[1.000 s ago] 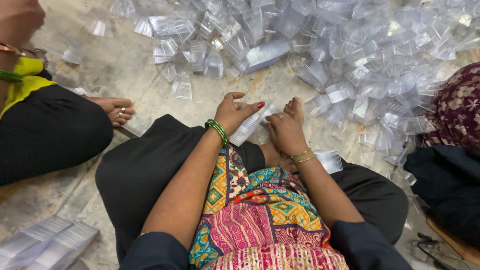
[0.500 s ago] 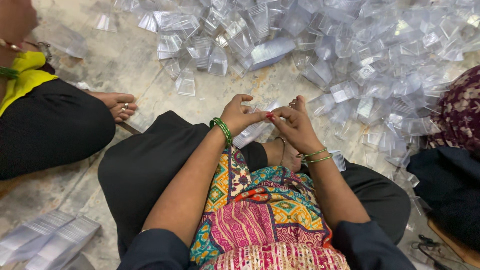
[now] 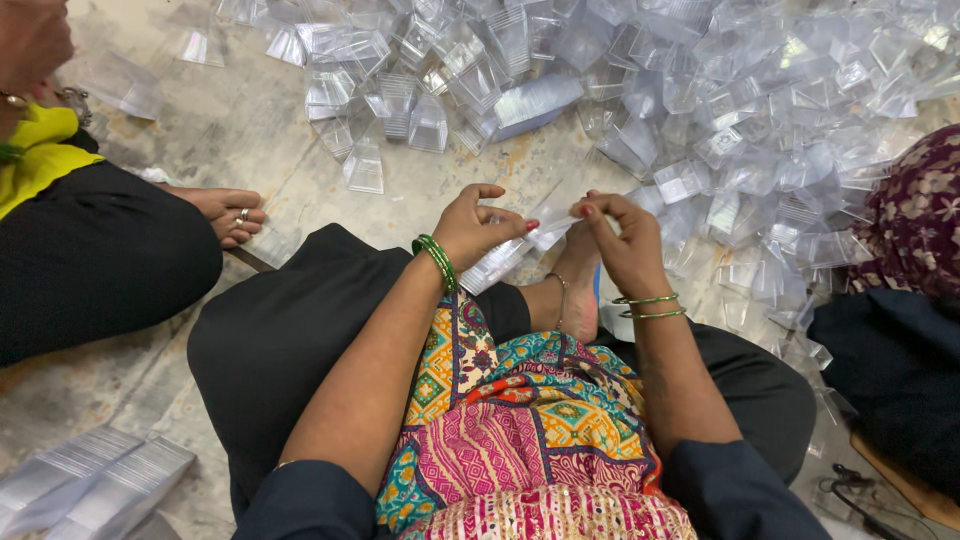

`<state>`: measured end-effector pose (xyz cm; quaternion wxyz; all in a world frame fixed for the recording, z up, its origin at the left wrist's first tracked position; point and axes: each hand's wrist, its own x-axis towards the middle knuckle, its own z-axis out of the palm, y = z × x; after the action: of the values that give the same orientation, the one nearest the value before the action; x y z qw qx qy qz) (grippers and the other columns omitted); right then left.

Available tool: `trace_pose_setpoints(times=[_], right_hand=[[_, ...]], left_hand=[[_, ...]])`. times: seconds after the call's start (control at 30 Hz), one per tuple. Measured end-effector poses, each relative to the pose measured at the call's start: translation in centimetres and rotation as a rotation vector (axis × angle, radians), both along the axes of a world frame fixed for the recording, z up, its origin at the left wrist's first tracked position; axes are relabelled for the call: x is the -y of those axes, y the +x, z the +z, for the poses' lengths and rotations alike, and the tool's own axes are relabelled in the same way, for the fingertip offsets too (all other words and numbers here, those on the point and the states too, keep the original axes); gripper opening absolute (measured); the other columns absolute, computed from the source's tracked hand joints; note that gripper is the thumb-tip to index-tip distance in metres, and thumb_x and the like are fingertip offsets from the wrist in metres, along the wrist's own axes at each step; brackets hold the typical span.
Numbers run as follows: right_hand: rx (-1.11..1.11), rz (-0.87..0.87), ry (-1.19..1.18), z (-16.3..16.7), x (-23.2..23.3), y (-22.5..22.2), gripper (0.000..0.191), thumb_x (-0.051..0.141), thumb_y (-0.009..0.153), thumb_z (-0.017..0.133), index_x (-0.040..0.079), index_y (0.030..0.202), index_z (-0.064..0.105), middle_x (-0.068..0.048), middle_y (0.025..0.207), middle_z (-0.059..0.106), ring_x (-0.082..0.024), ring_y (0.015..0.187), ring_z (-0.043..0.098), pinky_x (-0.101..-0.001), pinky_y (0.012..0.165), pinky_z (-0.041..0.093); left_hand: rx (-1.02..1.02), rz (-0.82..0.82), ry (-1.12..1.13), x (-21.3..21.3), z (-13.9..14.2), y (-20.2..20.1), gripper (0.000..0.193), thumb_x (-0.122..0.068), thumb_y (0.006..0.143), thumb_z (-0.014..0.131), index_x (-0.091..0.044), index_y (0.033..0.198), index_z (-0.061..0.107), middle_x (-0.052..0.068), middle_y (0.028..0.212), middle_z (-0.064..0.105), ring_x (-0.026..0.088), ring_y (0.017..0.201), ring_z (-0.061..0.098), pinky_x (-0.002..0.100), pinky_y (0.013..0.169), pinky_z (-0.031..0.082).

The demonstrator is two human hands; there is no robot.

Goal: The person sits on the floor and counts clear plastic cups one at a time, gathering counted cups into stacks on their lap and placing finished stacks aside among the large pile of cups on the floor.

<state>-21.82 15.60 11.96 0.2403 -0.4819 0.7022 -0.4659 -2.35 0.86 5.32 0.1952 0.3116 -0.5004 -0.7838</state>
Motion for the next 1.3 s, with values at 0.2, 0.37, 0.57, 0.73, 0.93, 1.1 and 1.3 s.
trace_pose_setpoints(times=[0.2, 0.37, 0.57, 0.73, 0.93, 1.1, 1.3], right_hand=[[-0.869, 0.088, 0.062, -2.2, 0.7, 1.4, 0.009, 0.017, 0.088, 0.072, 0.009, 0.090, 0.076, -0.011, 0.098, 0.073, -0.036, 0.108, 0.068, -0.0463, 0.100, 0.046], [-0.768, 0.151, 0.068, -2.7, 1.1, 2.4, 0.013, 0.018, 0.092, 0.070, 0.009, 0.099, 0.077, -0.007, 0.107, 0.074, -0.031, 0.108, 0.067, -0.0539, 0.113, 0.041], [0.019, 0.209, 0.040, 0.1, 1.1, 3.2, 0.021, 0.021, 0.100, 0.063, 0.007, 0.111, 0.073, -0.004, 0.105, 0.071, -0.021, 0.108, 0.061, -0.0442, 0.104, 0.038], [0.197, 0.324, 0.191, 0.6, 1.2, 4.9, 0.024, 0.019, 0.101, 0.063, 0.000, 0.112, 0.072, -0.003, 0.105, 0.075, -0.009, 0.103, 0.064, -0.0282, 0.100, 0.045], [0.143, 0.363, 0.264, 0.3, 0.9, 4.6, 0.022, 0.020, 0.101, 0.066, -0.001, 0.104, 0.073, -0.002, 0.095, 0.075, -0.009, 0.095, 0.064, -0.0283, 0.096, 0.048], [0.200, 0.349, 0.217, -0.5, 0.7, 3.9, 0.021, 0.020, 0.103, 0.062, 0.001, 0.104, 0.070, 0.000, 0.096, 0.073, -0.008, 0.096, 0.063, -0.0283, 0.092, 0.049], [0.192, 0.244, 0.212, -1.3, 0.6, 3.0, 0.020, 0.017, 0.106, 0.063, -0.001, 0.106, 0.072, -0.003, 0.088, 0.069, -0.010, 0.084, 0.058, -0.0274, 0.088, 0.031]], left_hand=[[0.158, 0.090, 0.034, 0.3, 0.6, -0.3, 0.085, -0.038, 0.072, 0.088, 0.005, 0.133, 0.049, 0.014, 0.097, 0.074, 0.018, 0.081, 0.073, 0.030, 0.070, 0.060], [0.103, 0.094, 0.071, 0.2, 0.5, -0.1, 0.089, -0.038, 0.071, 0.091, 0.006, 0.134, 0.048, 0.016, 0.102, 0.074, 0.018, 0.084, 0.074, 0.031, 0.073, 0.061], [0.063, 0.021, 0.043, 0.2, 0.1, -0.3, 0.095, -0.040, 0.071, 0.090, 0.006, 0.138, 0.042, 0.020, 0.105, 0.076, 0.018, 0.085, 0.076, 0.030, 0.075, 0.062], [0.169, 0.047, 0.029, 0.0, 0.6, -0.3, 0.096, -0.048, 0.073, 0.085, 0.007, 0.139, 0.041, 0.019, 0.099, 0.074, 0.021, 0.080, 0.074, 0.032, 0.070, 0.060], [0.183, 0.031, -0.037, -0.2, 1.1, -0.4, 0.109, -0.056, 0.068, 0.085, 0.006, 0.142, 0.035, 0.021, 0.108, 0.073, 0.021, 0.085, 0.076, 0.033, 0.076, 0.062], [0.284, 0.008, -0.150, -0.1, 0.9, -0.3, 0.124, -0.061, 0.058, 0.090, 0.006, 0.146, 0.033, 0.024, 0.124, 0.066, 0.028, 0.109, 0.071, 0.035, 0.088, 0.060], [0.299, -0.043, -0.235, 0.0, -0.6, 0.0, 0.125, -0.053, 0.054, 0.095, 0.005, 0.147, 0.033, 0.026, 0.128, 0.064, 0.030, 0.119, 0.066, 0.039, 0.096, 0.056]])
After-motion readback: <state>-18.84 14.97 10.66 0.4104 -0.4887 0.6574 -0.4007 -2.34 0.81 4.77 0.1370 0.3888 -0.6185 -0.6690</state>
